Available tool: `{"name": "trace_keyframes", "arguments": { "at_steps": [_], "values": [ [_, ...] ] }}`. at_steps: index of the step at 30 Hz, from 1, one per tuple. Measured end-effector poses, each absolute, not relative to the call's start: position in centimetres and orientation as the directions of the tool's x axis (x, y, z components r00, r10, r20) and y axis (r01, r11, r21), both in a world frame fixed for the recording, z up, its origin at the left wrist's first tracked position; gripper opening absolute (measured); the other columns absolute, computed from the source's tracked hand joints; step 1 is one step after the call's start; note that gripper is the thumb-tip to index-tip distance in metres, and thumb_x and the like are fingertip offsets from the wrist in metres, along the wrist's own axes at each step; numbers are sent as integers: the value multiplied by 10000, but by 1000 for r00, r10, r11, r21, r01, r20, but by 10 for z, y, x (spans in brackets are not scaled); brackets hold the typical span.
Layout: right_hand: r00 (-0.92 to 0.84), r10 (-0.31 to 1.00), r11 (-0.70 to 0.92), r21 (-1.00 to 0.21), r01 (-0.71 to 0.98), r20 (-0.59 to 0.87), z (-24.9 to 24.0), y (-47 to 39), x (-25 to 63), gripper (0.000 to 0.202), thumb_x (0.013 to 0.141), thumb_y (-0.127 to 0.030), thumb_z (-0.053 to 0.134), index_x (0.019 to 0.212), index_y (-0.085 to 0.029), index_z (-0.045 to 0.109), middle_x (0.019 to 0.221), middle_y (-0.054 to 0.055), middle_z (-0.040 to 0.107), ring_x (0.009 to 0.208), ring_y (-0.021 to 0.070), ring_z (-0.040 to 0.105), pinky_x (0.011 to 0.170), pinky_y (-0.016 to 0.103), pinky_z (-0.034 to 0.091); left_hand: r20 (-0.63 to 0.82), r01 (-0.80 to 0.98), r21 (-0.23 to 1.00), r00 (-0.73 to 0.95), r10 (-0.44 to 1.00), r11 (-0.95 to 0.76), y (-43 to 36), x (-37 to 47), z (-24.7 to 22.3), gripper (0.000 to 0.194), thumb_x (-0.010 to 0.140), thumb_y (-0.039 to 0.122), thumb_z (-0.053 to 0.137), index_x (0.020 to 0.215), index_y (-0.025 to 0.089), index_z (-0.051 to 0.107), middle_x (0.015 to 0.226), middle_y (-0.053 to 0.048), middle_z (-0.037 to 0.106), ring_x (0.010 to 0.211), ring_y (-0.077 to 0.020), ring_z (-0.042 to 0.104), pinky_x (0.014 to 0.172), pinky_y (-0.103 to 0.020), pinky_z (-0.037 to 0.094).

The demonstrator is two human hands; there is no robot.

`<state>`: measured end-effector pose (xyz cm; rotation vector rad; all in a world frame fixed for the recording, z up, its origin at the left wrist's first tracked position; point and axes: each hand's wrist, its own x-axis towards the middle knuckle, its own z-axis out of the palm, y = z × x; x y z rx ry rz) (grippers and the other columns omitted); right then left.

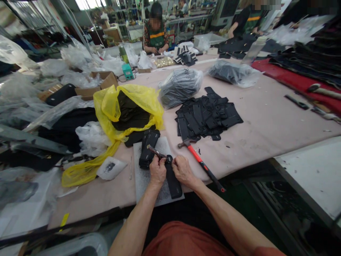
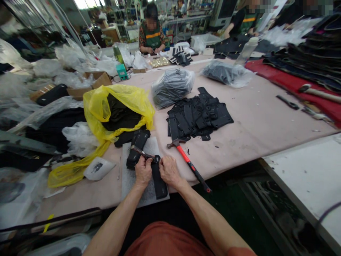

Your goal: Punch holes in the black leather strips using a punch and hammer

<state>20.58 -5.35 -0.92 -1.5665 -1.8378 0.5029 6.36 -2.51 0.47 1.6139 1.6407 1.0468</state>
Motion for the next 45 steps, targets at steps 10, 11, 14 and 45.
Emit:
{"name": "trace_keyframes", "arguments": {
  "at_steps": [10,11,14,45],
  "values": [
    [109,980,65,-787,614,166,1,-59,203,124,728,-106,505,807,-197,535,789,14,586,771,164,535,738,302,372,70,483,875,-62,996,-31,-24,61,10,210,871,292,513,959,200,681,911,-59,734,859,-214,675,791,-306,493],
    [125,980,44,-784,620,154,2,-60,202,113,729,-118,525,809,-198,538,789,12,585,776,166,536,741,303,374,61,471,882,-60,996,-25,-24,60,11,210,869,292,517,958,199,683,911,-59,735,859,-213,675,796,-310,494],
    [138,980,18,-752,659,145,5,-65,201,105,755,-160,582,851,-200,568,843,24,589,841,184,537,782,319,379,33,410,912,-41,999,-13,-23,58,14,210,861,300,538,960,195,691,918,-52,735,860,-205,675,809,-312,501],
    [133,984,16,-795,606,121,18,-68,210,90,857,-187,572,772,-196,601,798,16,605,836,172,539,820,334,322,-55,-23,998,-108,993,53,-35,69,9,262,820,370,645,971,157,668,977,-78,728,919,-211,688,883,-376,543]
  ]
}}
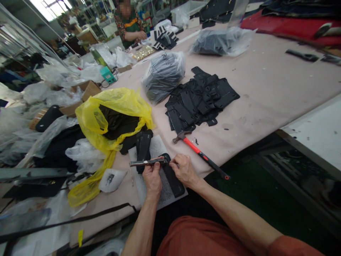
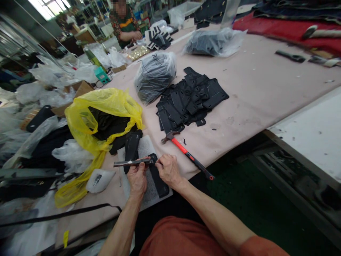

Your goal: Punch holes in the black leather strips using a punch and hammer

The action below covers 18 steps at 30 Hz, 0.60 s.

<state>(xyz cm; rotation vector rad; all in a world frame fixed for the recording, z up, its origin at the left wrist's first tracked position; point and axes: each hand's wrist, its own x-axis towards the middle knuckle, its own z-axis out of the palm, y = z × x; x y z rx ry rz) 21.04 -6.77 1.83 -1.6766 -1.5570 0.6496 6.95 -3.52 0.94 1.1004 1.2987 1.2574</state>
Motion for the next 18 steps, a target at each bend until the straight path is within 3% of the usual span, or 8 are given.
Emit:
{"name": "trace_keyframes", "arguments": {
  "at_steps": [3,7,9,15,18],
  "values": [
    [87,988,39,-746,665,129,18,-73,214,50,835,-158,578,824,-192,613,852,30,604,871,183,522,832,341,310,-35,47,998,-170,985,44,-29,64,6,265,817,374,646,968,158,672,972,-69,728,912,-199,686,893,-369,538],
    [-2,991,91,-676,731,132,20,-73,213,293,823,-175,606,1108,-240,634,971,55,594,944,210,502,848,360,299,-14,164,986,-145,989,38,-24,58,5,281,829,388,622,979,159,686,976,-80,730,923,-208,682,893,-368,535],
    [-17,993,89,-649,756,116,21,-69,211,339,823,-184,610,1155,-249,628,966,63,586,929,214,496,833,365,298,-3,217,976,-126,992,31,-24,58,6,281,833,387,613,979,162,693,979,-81,730,940,-216,679,895,-367,532],
    [-150,976,219,-708,671,159,15,-67,211,194,807,-143,618,889,-290,713,973,13,599,964,192,484,871,372,279,8,246,969,-121,993,22,-26,60,8,255,839,370,596,958,168,698,967,-69,733,920,-208,681,883,-345,532],
    [-47,987,145,-750,645,151,10,-70,212,180,797,-125,620,882,-263,700,986,14,602,975,193,485,883,371,287,10,232,973,-121,993,18,-25,60,10,255,843,367,595,962,167,698,965,-68,732,909,-203,679,870,-334,533]
  ]
}}
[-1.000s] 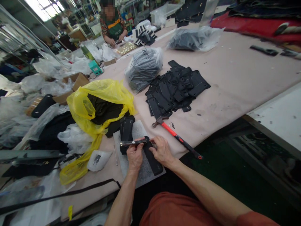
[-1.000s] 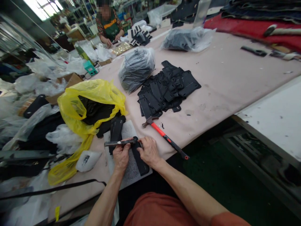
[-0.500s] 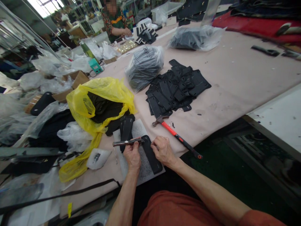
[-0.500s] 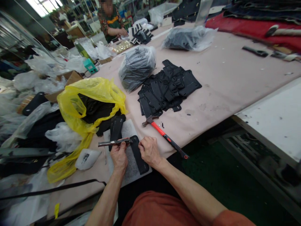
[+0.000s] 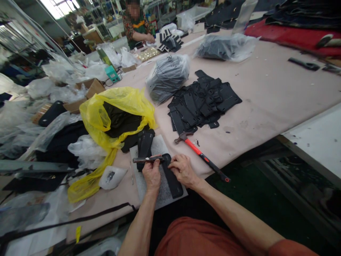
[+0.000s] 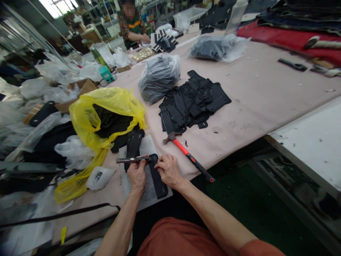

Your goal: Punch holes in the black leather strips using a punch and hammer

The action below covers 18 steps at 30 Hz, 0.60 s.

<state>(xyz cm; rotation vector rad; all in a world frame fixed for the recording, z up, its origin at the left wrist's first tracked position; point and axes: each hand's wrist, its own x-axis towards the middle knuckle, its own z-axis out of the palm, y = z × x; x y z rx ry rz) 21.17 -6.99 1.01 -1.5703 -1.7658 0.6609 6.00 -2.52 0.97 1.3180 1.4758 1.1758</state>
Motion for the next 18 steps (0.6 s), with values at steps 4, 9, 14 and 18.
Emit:
{"name": "trace_keyframes", "arguments": {
  "at_steps": [4,9,14,18],
  "values": [
    [37,990,73,-731,678,133,11,-68,210,222,796,-184,655,1008,-247,672,972,37,597,960,209,482,868,374,301,9,228,973,-118,993,18,-24,60,9,256,839,364,607,960,160,702,953,-68,732,900,-203,678,872,-332,527],
    [-28,992,99,-635,766,121,21,-58,203,272,804,-246,675,1075,-269,658,969,54,596,945,227,469,832,378,294,16,221,975,-125,992,12,-25,60,7,252,838,364,606,969,170,700,967,-66,730,910,-202,676,879,-330,526],
    [-59,989,128,-604,787,133,20,-54,200,67,835,-201,615,878,-217,663,884,50,594,912,213,467,829,374,284,29,238,971,-116,993,0,-25,59,6,242,840,357,607,960,169,703,958,-63,727,907,-202,672,877,-325,522],
    [-134,977,209,-613,762,166,18,-64,207,62,826,-148,569,802,-186,611,844,43,574,872,197,463,812,359,293,28,266,964,-114,993,3,-25,59,8,230,847,336,599,959,169,710,954,-58,728,910,-198,671,872,-317,518]
  ]
}}
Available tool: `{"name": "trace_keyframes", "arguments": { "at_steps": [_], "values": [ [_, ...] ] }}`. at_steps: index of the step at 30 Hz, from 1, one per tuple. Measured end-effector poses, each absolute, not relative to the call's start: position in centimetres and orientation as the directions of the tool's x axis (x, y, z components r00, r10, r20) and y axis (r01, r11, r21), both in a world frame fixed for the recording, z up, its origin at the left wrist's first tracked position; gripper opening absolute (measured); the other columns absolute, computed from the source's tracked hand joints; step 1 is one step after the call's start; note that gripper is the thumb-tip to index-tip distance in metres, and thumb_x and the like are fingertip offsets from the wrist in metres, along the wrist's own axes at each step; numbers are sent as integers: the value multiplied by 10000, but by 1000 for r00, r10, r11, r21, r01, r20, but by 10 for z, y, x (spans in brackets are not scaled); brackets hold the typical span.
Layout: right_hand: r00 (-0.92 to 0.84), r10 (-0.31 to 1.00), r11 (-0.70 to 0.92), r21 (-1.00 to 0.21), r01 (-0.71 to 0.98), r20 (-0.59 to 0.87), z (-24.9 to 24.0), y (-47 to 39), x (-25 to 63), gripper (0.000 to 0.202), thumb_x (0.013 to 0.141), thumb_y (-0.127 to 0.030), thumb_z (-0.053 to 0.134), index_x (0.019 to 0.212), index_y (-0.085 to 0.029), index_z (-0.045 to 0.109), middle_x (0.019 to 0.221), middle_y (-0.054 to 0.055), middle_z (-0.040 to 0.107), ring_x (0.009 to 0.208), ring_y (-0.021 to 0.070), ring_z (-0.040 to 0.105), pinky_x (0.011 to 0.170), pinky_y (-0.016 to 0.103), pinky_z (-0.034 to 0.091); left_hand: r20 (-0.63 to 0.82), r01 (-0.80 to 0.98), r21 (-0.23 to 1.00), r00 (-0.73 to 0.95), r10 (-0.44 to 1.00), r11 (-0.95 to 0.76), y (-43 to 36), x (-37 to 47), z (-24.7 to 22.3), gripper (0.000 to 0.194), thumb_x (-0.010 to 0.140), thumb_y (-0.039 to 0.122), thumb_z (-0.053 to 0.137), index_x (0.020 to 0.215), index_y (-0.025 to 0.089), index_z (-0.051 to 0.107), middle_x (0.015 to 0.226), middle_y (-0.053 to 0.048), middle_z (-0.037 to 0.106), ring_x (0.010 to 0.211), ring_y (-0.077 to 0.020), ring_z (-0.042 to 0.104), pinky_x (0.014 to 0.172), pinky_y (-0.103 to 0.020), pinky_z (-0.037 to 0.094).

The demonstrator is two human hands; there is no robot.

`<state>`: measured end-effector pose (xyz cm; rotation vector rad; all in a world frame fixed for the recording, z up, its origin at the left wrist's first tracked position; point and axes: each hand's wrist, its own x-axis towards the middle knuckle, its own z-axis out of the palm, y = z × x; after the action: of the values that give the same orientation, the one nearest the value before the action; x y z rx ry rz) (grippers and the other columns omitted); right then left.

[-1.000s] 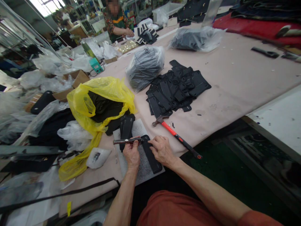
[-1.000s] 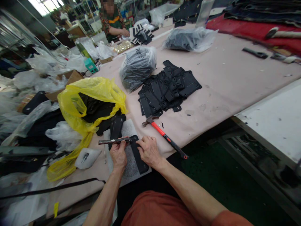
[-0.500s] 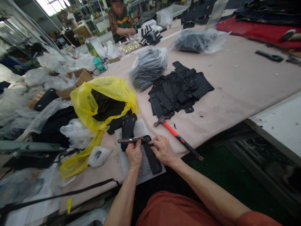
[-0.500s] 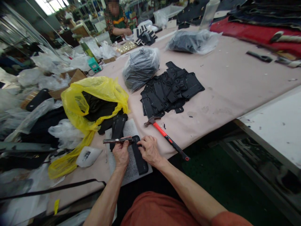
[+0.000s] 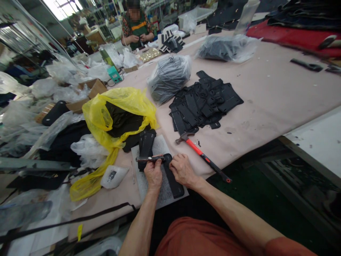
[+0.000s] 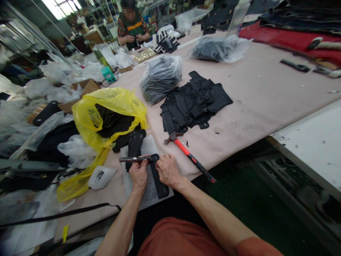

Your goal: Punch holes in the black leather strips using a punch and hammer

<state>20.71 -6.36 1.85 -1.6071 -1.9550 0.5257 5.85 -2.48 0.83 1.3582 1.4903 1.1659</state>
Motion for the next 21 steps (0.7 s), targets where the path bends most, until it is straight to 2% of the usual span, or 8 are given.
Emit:
{"name": "trace_keyframes", "arguments": {
  "at_steps": [3,7,9,21],
  "values": [
    [-98,981,184,-634,751,168,18,-75,214,53,823,-146,564,842,-182,597,872,45,567,887,202,472,824,360,308,32,274,962,-80,996,-9,-23,59,11,222,841,324,604,948,166,716,944,-57,730,893,-198,676,849,-314,530],
    [-19,987,122,-675,727,158,18,-85,214,255,807,-158,613,1058,-192,591,1034,70,571,994,228,484,871,378,330,86,301,950,18,996,-88,-18,60,15,198,835,297,613,949,175,719,977,-55,730,933,-198,670,884,-320,520],
    [-4,989,106,-689,717,147,17,-87,212,310,804,-160,626,1108,-204,584,1071,75,566,1015,235,489,878,383,340,100,313,944,46,994,-109,-16,61,14,197,836,285,615,970,181,714,984,-53,731,941,-197,669,899,-325,513],
    [33,994,51,-724,687,101,12,-87,212,332,801,-174,651,1123,-227,588,1043,59,588,1006,237,508,902,391,333,136,349,919,156,978,-183,-17,60,8,189,839,291,628,974,188,711,995,-54,736,954,-209,673,922,-353,509]
  ]
}}
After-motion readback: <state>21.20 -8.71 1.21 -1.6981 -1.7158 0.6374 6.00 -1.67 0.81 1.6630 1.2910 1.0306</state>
